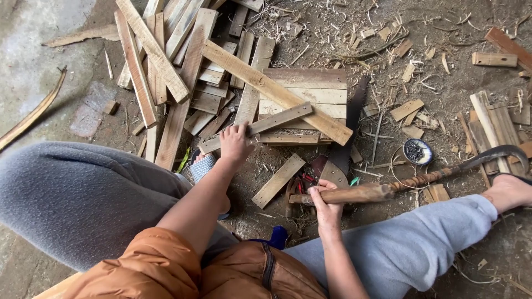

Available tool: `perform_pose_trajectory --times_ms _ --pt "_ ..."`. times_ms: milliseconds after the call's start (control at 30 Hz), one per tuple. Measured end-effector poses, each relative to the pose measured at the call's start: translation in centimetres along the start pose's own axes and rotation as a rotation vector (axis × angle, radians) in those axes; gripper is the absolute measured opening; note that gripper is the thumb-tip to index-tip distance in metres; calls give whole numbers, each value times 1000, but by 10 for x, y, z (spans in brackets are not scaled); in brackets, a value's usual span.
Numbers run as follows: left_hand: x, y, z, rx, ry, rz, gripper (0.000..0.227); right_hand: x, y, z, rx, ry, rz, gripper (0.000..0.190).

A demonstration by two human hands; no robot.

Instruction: The person assembles a wooden structure by positioning small wooden slats onto a base and securing them using nails and a hammer.

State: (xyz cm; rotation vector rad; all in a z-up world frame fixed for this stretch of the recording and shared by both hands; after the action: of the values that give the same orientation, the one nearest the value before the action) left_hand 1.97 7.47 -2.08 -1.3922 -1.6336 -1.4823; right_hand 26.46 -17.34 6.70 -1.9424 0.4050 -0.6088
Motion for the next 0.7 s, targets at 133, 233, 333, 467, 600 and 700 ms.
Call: perform_pose_trajectory --times_ms 133,233,333,467,600,700 --pt "-63 -44 34 14 63 90 62 8 3 3 -7 40 31 44" --pt "-81 -52 45 12 32 48 44 12 6 8 5 51 40 43" --pt "-88 -45 45 25 -39 44 37 11 -6 6 13 55 14 40" --pt "-71 -30 36 35 -89 37 26 2 -62 2 118 -21 -152 33" --pt "-58 -22 34 61 -124 57 26 4 -136 16 329 -9 -287 31" --pt "-60 -29 43 39 -139 71 26 6 -219 35 520 -19 -394 25"
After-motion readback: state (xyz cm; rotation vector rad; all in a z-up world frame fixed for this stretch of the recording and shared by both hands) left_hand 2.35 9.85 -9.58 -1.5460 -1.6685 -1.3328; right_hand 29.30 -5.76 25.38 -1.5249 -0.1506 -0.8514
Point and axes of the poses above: each hand's wrist, its own z-axis towards the middle knuckle, its own x-axis out of the back of the hand, y = z × x, the point moved 8 cm from there along z, towards the middle knuckle, and after that the axes turned 12 degrees about -z, right-handed, at the moved point
